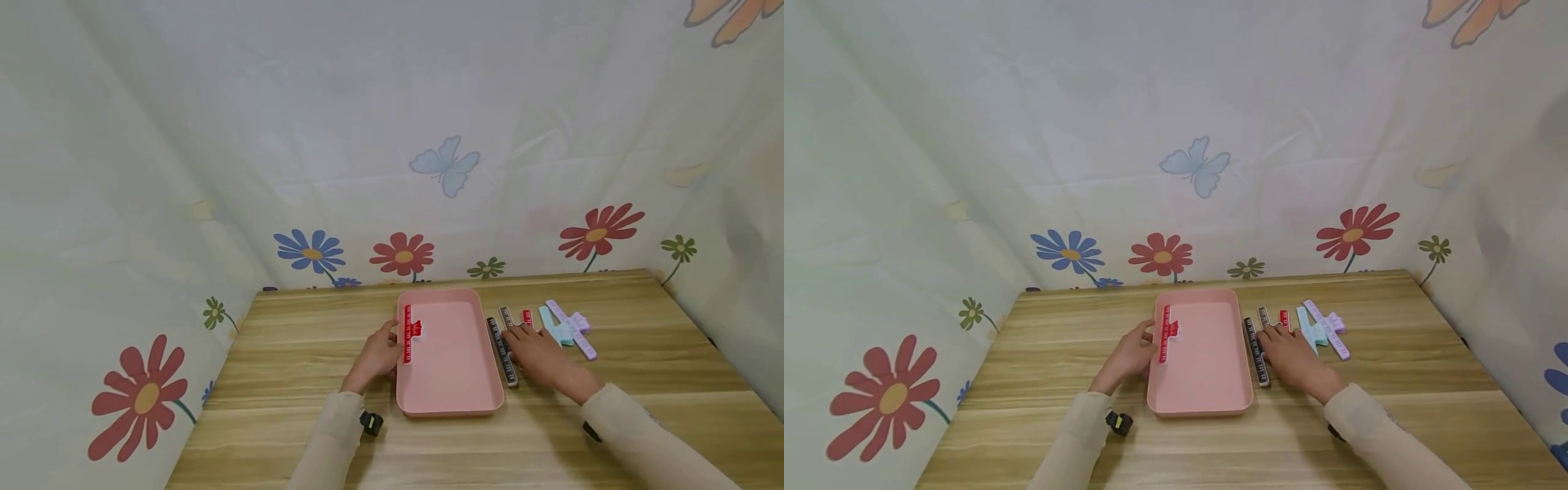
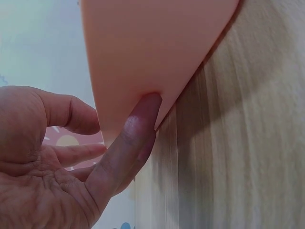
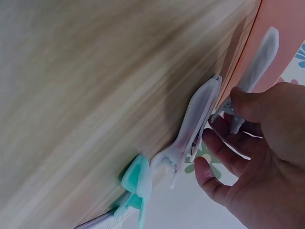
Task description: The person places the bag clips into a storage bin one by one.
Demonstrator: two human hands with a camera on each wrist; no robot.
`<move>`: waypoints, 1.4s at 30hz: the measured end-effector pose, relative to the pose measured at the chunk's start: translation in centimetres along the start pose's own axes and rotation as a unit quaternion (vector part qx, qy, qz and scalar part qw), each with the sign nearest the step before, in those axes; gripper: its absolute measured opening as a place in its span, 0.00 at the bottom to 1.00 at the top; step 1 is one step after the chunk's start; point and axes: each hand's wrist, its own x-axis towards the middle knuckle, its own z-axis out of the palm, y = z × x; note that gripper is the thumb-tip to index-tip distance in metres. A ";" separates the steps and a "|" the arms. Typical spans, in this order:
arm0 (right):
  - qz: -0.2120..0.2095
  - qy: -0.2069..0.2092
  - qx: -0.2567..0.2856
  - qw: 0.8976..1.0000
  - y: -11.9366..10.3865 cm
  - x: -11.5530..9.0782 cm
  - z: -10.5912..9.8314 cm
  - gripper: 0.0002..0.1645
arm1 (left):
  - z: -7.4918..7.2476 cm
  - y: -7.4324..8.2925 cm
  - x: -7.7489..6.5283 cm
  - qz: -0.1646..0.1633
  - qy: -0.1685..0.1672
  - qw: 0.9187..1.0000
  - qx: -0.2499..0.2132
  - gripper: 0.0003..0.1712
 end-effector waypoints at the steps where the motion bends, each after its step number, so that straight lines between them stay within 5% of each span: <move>1: 0.001 0.003 -0.001 1.000 0.1 -0.1 0.0 0.24 | 0.0 0.0 0.0 0.000 0.000 1.000 0.001 0.34; 16: 0.013 0.046 0.034 0.998 1.1 -0.7 -1.5 0.24 | 0.0 -0.2 -0.1 0.004 -0.002 1.000 0.001 0.35; 30: -0.010 0.082 0.016 0.996 0.4 1.0 -3.7 0.24 | 0.1 -0.3 0.1 0.001 0.000 1.000 0.004 0.35; 42: 0.003 0.053 0.021 0.998 -0.9 2.7 -5.3 0.27 | 0.1 -0.1 0.0 -0.002 0.001 1.000 0.001 0.35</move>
